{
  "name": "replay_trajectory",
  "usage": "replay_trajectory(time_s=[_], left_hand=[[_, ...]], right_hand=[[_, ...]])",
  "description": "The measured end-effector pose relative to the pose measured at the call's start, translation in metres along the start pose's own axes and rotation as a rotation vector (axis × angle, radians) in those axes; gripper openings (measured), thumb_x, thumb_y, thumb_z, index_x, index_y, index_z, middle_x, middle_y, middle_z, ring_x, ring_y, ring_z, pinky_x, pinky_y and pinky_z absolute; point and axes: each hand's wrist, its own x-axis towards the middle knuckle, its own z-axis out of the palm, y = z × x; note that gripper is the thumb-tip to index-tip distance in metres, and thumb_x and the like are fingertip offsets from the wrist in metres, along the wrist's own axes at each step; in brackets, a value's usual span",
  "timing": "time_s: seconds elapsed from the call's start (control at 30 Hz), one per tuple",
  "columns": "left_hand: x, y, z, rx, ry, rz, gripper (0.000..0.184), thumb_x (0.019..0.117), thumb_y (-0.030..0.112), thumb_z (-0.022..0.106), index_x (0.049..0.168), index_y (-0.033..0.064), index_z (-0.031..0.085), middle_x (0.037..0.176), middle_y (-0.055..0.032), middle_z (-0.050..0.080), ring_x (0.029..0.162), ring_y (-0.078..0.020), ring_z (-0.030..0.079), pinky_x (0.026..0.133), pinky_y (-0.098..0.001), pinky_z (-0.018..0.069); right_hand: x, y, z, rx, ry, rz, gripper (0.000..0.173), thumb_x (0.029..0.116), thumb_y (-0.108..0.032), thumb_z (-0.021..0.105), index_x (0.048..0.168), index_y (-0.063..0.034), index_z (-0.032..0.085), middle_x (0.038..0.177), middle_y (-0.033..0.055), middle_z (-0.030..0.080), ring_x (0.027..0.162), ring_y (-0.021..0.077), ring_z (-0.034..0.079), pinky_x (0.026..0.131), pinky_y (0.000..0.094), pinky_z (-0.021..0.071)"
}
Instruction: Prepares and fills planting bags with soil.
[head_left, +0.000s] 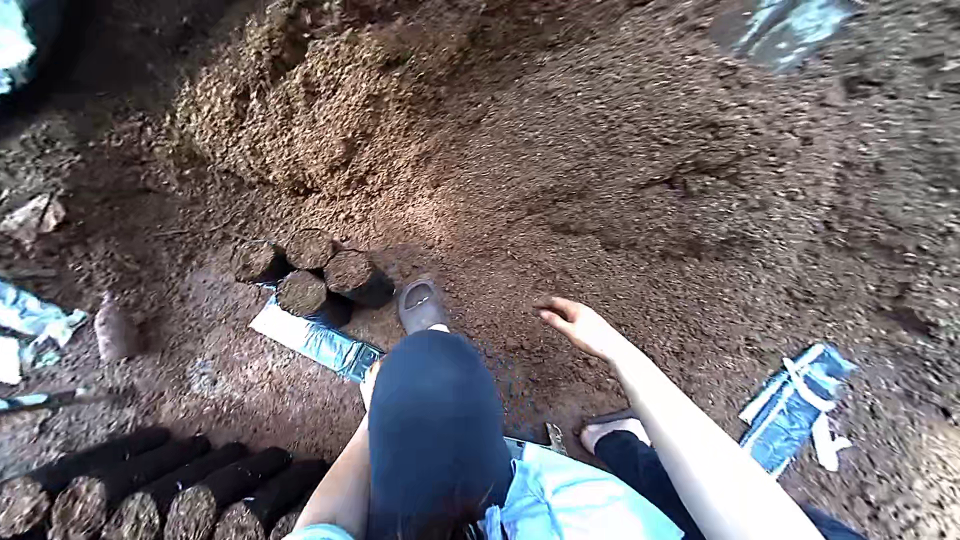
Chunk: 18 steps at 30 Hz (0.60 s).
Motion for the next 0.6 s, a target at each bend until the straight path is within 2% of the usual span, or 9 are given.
replay_trajectory(time_s=[0.03,0.07,0.1,0.17,0.3,0.37,0.43,0.53,0.6], left_hand=[[0.021,0.045,-0.063,-0.028,-0.324,-0.122,0.042,0.1122,0.029,0.041,0.141,0.0046,0.060,0.136,-0.0207,0.065,0.129,-0.0355,0.060,0.112,-0.0541,0.0435],[0.050,0.093,-0.128,-0.079,-0.679,-0.199,0.046,0.1151,0.028,0.033,0.154,0.0035,0.043,0.152,-0.0208,0.051,0.142,-0.0325,0.049,0.119,-0.0499,0.0357],[0.060,0.121,-0.152,-0.172,-0.616,-0.125,0.042,0.1129,0.024,0.041,0.144,-0.0024,0.052,0.139,-0.0266,0.060,0.131,-0.0371,0.058,0.112,-0.0531,0.0433],[0.078,0.146,-0.166,-0.331,-0.443,0.138,0.036,0.1093,0.022,0.050,0.128,-0.0066,0.061,0.119,-0.0298,0.068,0.114,-0.0409,0.066,0.103,-0.0588,0.0487],[0.109,0.229,-0.209,-0.409,-0.479,0.400,0.034,0.1109,0.030,0.048,0.120,-0.0002,0.062,0.109,-0.0210,0.067,0.103,-0.0318,0.065,0.093,-0.0562,0.0494],[0.113,0.271,-0.222,-0.378,-0.509,0.486,0.034,0.1113,0.029,0.047,0.117,-0.0006,0.062,0.106,-0.0199,0.067,0.100,-0.0305,0.064,0.091,-0.0553,0.0492],[0.110,0.308,-0.230,-0.339,-0.528,0.568,0.033,0.1114,0.029,0.047,0.116,-0.0006,0.062,0.104,-0.0197,0.067,0.100,-0.0303,0.065,0.091,-0.0558,0.0492],[0.102,0.347,-0.228,-0.312,-0.524,0.617,0.033,0.1112,0.029,0.048,0.114,-0.0012,0.060,0.100,-0.0210,0.066,0.095,-0.0331,0.065,0.087,-0.0579,0.0491],[0.096,0.365,-0.220,-0.290,-0.466,0.632,0.037,0.1092,0.031,0.053,0.130,0.0010,0.056,0.119,-0.0222,0.067,0.110,-0.0351,0.066,0.096,-0.0586,0.0500]], right_hand=[[-0.001,-0.008,0.000,0.069,0.022,-0.034,0.039,0.1099,-0.028,0.046,0.141,-0.0080,0.058,0.137,0.0126,0.064,0.123,0.0223,0.064,0.107,0.0437,0.0501],[-0.003,-0.017,-0.001,0.133,0.038,-0.066,0.038,0.1098,-0.027,0.046,0.140,-0.0077,0.059,0.135,0.0120,0.065,0.121,0.0213,0.065,0.105,0.0428,0.0512],[-0.005,-0.027,-0.001,0.196,0.049,-0.095,0.037,0.1098,-0.026,0.047,0.138,-0.0066,0.060,0.133,0.0117,0.066,0.119,0.0200,0.066,0.104,0.0415,0.0519],[-0.003,-0.043,0.001,0.317,0.056,-0.153,0.034,0.1089,-0.022,0.049,0.136,-0.0063,0.062,0.131,0.0092,0.068,0.117,0.0167,0.067,0.101,0.0382,0.0545],[0.011,-0.077,0.008,0.618,0.094,-0.197,0.038,0.1073,-0.020,0.053,0.141,-0.0044,0.057,0.134,0.0121,0.066,0.119,0.0223,0.067,0.098,0.0419,0.0565],[0.011,-0.086,0.008,0.792,0.135,-0.139,0.049,0.1069,-0.026,0.055,0.150,-0.0048,0.045,0.140,0.0169,0.060,0.120,0.0266,0.065,0.097,0.0446,0.0562],[0.007,-0.085,0.003,1.001,0.221,-0.087,0.048,0.1070,-0.029,0.055,0.147,-0.0044,0.045,0.127,0.0174,0.063,0.103,0.0228,0.067,0.087,0.0382,0.0569],[0.001,-0.066,-0.006,1.266,0.346,-0.169,0.028,0.1062,-0.018,0.056,0.129,-0.0013,0.054,0.100,0.0074,0.064,0.078,0.0114,0.064,0.070,0.0268,0.0558],[-0.006,-0.053,-0.015,1.265,0.465,-0.233,0.019,0.1047,-0.014,0.058,0.118,-0.0007,0.059,0.093,0.0043,0.064,0.074,0.0086,0.062,0.068,0.0250,0.0547]])
